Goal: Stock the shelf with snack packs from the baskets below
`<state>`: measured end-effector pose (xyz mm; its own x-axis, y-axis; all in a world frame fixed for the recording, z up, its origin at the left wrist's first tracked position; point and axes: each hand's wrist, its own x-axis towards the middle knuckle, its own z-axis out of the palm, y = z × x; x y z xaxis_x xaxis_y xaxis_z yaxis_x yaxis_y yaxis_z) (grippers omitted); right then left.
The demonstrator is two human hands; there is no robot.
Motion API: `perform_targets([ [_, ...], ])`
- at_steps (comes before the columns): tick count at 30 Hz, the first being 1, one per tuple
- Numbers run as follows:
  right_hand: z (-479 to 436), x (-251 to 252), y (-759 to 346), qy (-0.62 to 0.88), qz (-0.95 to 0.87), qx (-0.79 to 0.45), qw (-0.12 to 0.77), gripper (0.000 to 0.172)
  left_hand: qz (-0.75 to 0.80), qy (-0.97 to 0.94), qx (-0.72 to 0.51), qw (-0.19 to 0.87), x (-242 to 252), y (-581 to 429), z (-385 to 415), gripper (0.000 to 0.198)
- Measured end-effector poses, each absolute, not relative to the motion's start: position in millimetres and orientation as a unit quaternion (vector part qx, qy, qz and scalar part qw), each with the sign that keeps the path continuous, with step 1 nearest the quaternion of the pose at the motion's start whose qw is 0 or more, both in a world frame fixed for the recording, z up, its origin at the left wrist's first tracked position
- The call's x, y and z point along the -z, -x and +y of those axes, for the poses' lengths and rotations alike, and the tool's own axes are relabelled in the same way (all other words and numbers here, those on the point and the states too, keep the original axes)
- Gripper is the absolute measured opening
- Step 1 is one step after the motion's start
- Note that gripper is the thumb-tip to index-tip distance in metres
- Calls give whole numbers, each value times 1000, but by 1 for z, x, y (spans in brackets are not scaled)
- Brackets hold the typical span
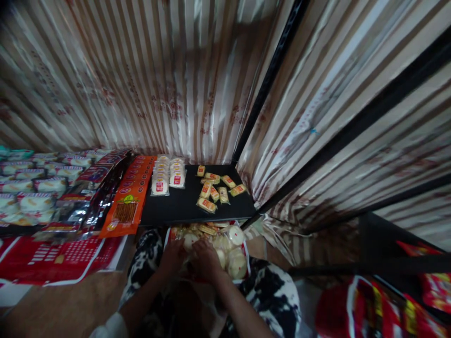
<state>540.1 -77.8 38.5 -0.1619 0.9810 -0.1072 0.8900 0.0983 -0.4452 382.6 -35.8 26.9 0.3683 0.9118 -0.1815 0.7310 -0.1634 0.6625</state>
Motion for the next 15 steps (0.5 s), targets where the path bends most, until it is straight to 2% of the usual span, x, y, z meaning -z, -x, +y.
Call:
perform_targets([
  [7, -83, -33, -533, 647, -741, -136, 112, 19, 546, -757, -116, 339, -31, -386, -36, 48],
  [11, -81, -44, -533, 651, -738, -133, 115, 23, 558, -744, -127, 346, -33, -385, -35, 49],
  [15, -76, -65, -535, 661, -712, -168, 167, 27, 566, -737, -162, 331, -46, -383, -36, 46],
])
